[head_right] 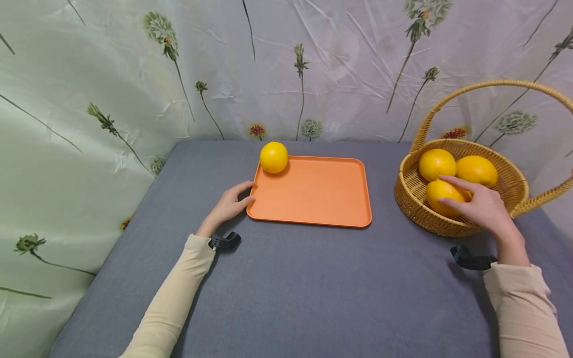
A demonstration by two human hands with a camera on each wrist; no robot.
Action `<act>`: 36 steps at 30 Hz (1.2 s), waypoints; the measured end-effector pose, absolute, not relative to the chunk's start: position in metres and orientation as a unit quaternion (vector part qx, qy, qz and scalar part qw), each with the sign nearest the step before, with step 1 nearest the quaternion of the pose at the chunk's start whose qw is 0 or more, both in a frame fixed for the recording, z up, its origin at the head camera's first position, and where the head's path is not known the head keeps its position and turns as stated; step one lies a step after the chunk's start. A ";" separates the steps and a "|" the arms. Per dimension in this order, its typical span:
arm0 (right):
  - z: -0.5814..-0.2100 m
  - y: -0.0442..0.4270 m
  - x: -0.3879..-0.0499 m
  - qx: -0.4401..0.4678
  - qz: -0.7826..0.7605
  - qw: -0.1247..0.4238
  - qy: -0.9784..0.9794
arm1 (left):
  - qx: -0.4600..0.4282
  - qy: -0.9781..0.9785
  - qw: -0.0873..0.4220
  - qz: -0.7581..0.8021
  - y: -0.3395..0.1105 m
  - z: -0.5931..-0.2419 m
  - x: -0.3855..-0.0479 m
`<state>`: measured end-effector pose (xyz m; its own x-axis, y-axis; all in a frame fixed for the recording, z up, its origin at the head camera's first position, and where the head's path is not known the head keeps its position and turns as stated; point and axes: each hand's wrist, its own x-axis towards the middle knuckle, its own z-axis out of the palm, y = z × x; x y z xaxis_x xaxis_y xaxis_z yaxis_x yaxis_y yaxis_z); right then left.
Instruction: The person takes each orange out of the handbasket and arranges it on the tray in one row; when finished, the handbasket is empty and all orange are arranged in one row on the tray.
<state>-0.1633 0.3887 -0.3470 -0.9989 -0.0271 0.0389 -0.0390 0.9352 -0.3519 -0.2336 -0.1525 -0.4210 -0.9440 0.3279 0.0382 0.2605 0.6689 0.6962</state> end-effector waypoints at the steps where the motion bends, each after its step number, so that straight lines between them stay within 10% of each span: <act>1: -0.347 0.388 -0.163 0.014 0.184 0.021 -0.983 | 0.161 0.912 0.045 0.373 -0.152 -0.421 -0.234; 36: -0.349 0.355 -0.159 -0.067 0.373 0.165 -0.911 | 0.162 0.913 0.040 0.372 -0.152 -0.422 -0.234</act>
<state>-0.1595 0.3548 -0.3492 -0.9367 0.2449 0.2503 -0.0009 0.7131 -0.7011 -0.2345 -0.1520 -0.4222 -0.9446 0.3247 0.0474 0.2655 0.6716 0.6917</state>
